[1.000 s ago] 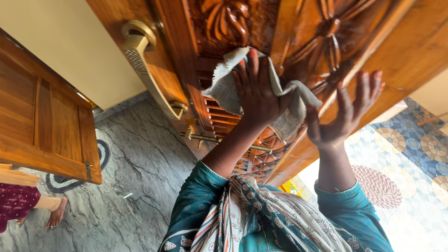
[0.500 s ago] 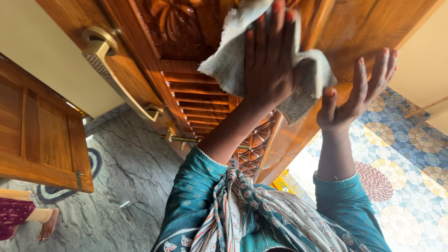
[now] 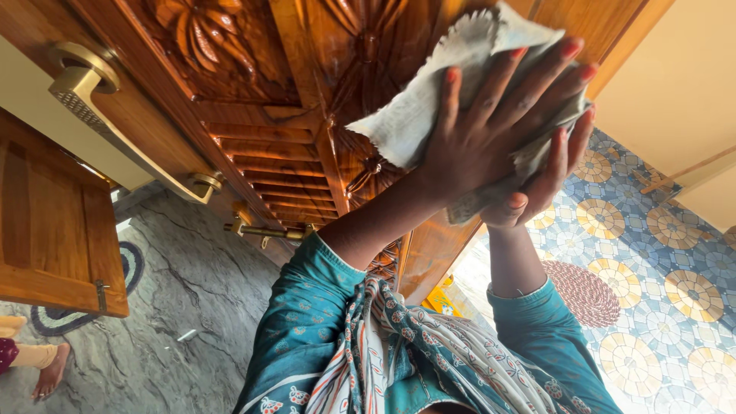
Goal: The person wipes the surface of a wooden door with a cloth. They clean the carved details, the handle, and the lock area systematically.
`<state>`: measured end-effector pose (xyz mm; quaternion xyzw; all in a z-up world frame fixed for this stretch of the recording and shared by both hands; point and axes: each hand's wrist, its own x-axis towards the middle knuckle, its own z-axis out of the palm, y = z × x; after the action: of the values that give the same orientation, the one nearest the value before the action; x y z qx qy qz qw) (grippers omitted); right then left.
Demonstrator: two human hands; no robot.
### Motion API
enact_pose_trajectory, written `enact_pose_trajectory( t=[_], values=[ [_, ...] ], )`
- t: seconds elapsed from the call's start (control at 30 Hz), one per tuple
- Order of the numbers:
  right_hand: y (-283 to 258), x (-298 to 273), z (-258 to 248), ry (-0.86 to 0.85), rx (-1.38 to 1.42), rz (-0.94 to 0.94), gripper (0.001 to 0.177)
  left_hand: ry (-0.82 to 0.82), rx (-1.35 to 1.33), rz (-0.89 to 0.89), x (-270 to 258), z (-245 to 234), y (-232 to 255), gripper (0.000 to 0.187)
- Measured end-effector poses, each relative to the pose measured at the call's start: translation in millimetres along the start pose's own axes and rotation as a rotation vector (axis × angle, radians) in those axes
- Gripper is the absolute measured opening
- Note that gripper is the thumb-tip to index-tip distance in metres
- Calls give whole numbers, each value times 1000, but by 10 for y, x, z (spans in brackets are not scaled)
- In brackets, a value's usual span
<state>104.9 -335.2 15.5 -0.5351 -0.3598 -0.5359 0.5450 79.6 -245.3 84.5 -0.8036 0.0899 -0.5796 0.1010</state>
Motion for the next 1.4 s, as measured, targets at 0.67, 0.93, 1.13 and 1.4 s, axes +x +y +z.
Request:
enact_pose_trajectory(
  t=[0.67, 0.93, 1.13, 1.4],
  values=[
    [-21, 69, -71, -83, 94, -46, 63, -130, 52, 108, -1768, 341, -244, 72],
    [-141, -40, 20, -167, -173, -95, 53, -109, 71, 49, -1423, 171, -529, 67],
    [-88, -223, 237, -123, -117, -149, 55, -115, -29, -66, -460, -175, -984, 54],
    [85, -350, 452, 65, -177, -272, 53, 208, -137, 172, 168, -231, -1372, 51]
  ],
)
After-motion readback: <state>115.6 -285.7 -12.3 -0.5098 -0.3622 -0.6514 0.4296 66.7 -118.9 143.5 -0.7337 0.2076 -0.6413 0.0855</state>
